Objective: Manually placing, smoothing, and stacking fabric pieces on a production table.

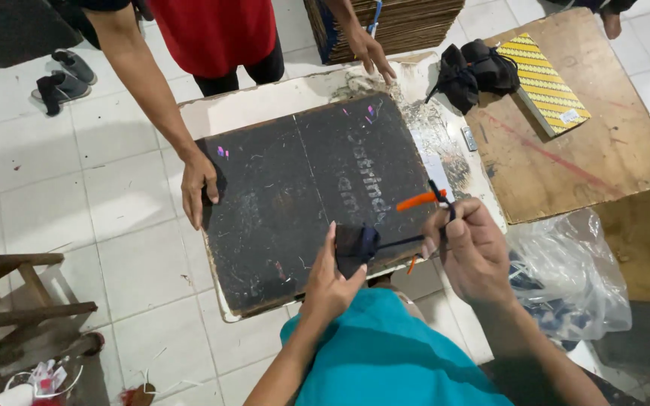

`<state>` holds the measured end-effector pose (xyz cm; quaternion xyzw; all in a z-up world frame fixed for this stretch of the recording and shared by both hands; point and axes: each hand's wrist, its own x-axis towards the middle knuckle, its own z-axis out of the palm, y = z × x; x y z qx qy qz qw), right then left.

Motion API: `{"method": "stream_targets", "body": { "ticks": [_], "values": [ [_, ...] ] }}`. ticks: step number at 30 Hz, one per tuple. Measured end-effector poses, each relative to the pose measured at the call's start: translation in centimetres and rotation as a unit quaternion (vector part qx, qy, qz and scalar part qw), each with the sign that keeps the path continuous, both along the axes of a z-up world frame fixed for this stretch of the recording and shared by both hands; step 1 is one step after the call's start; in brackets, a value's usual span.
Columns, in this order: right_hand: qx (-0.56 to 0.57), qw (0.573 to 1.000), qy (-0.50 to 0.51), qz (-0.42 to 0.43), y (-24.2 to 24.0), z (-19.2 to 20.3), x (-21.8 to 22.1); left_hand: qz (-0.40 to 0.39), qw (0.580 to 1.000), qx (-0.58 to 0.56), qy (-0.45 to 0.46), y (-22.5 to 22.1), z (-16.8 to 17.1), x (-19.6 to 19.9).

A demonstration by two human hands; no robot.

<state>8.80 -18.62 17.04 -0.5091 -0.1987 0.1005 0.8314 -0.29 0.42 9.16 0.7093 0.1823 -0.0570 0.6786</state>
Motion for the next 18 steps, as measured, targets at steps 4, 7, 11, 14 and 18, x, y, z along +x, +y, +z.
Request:
{"method": "stream_targets", "body": {
  "ticks": [4, 7, 11, 14, 18],
  "values": [
    [-0.145, 0.978, -0.132, -0.065, 0.2, 2.3, 1.6, 0.015, 0.998, 0.054, 0.034, 0.0, 2.8, 0.3],
    [-0.33, 0.896, -0.263, -0.138, -0.7, 0.4, 2.8, 0.012, 0.997, 0.023, 0.066, -0.8, 2.2, -0.3],
    [-0.485, 0.788, -0.376, 0.045, -1.7, -4.9, 0.9, 0.018, 0.999, -0.005, 0.038, -2.9, 0.9, 0.1],
    [-0.491, 0.794, -0.355, 0.056, -3.0, -9.3, 0.5, 0.017, 0.999, 0.01, 0.037, -5.1, 4.5, 0.0],
    [-0.421, 0.839, -0.307, 0.158, -4.9, -6.4, 2.8, 0.003, 0.999, 0.009, 0.044, -7.7, 1.1, 1.1]
  ]
}}
